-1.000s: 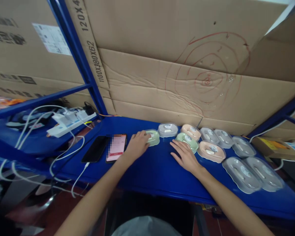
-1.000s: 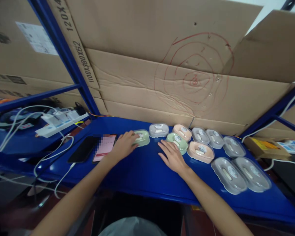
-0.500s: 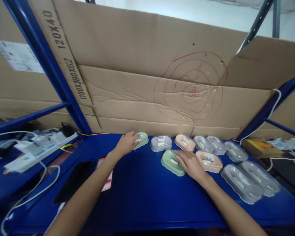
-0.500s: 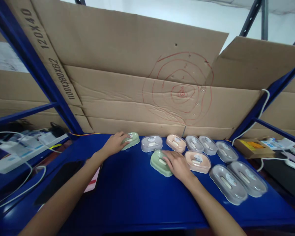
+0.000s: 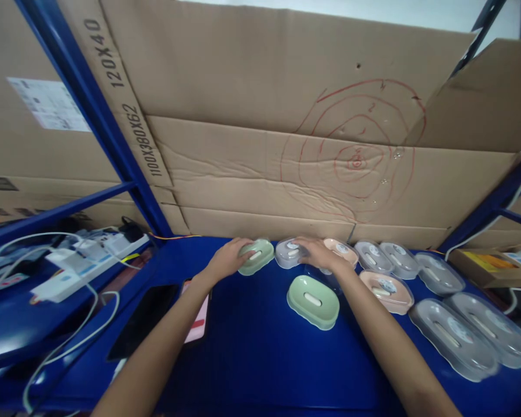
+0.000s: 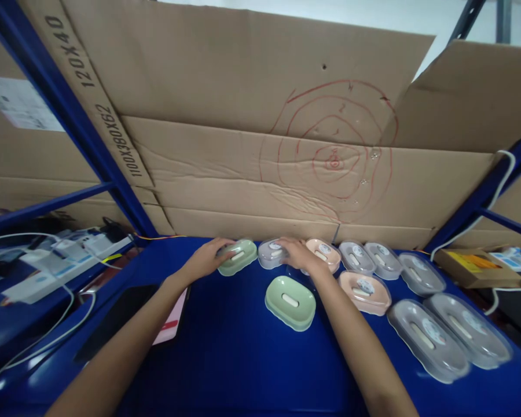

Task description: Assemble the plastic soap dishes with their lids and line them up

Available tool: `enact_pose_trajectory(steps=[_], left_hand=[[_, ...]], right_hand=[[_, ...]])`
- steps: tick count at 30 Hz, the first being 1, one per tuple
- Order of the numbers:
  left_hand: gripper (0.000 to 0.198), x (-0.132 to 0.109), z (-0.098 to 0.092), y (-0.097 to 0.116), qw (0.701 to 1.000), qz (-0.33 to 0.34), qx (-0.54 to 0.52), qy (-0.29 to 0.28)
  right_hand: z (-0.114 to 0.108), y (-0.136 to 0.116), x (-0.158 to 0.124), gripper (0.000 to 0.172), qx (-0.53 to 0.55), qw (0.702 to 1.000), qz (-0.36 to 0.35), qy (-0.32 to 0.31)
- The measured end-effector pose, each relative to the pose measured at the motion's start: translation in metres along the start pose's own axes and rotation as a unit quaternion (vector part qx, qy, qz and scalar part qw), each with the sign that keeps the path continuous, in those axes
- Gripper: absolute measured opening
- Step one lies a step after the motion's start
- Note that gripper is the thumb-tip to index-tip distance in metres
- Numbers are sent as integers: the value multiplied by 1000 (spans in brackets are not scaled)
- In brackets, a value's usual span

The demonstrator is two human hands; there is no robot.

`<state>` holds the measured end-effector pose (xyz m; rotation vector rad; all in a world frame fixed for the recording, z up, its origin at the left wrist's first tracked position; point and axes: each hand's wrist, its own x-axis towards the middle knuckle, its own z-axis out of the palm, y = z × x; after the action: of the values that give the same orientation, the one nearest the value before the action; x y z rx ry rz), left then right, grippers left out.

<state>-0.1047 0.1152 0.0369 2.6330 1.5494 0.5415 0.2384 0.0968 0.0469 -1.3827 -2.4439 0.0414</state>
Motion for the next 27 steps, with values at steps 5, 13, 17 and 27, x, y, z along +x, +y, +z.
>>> enact_pose_trajectory(steps=[5,13,17,27], left_hand=[[32,-4,-2,9,999,-24,30,21],[28,-18,6,43,997,1,52,-49],[28,-17,6,43,996,-6,46,-71],[39,-14,-3,49,998,-45,31,3]], right_hand=[[-6,-8,3,39,-8,1000,29,-3],[-8,-44,-4,29,-27,995,47,-80],[2,-65,-7,36,-41,990,49,-127],[-38,-42,-4,43,-17,995,64,-80]])
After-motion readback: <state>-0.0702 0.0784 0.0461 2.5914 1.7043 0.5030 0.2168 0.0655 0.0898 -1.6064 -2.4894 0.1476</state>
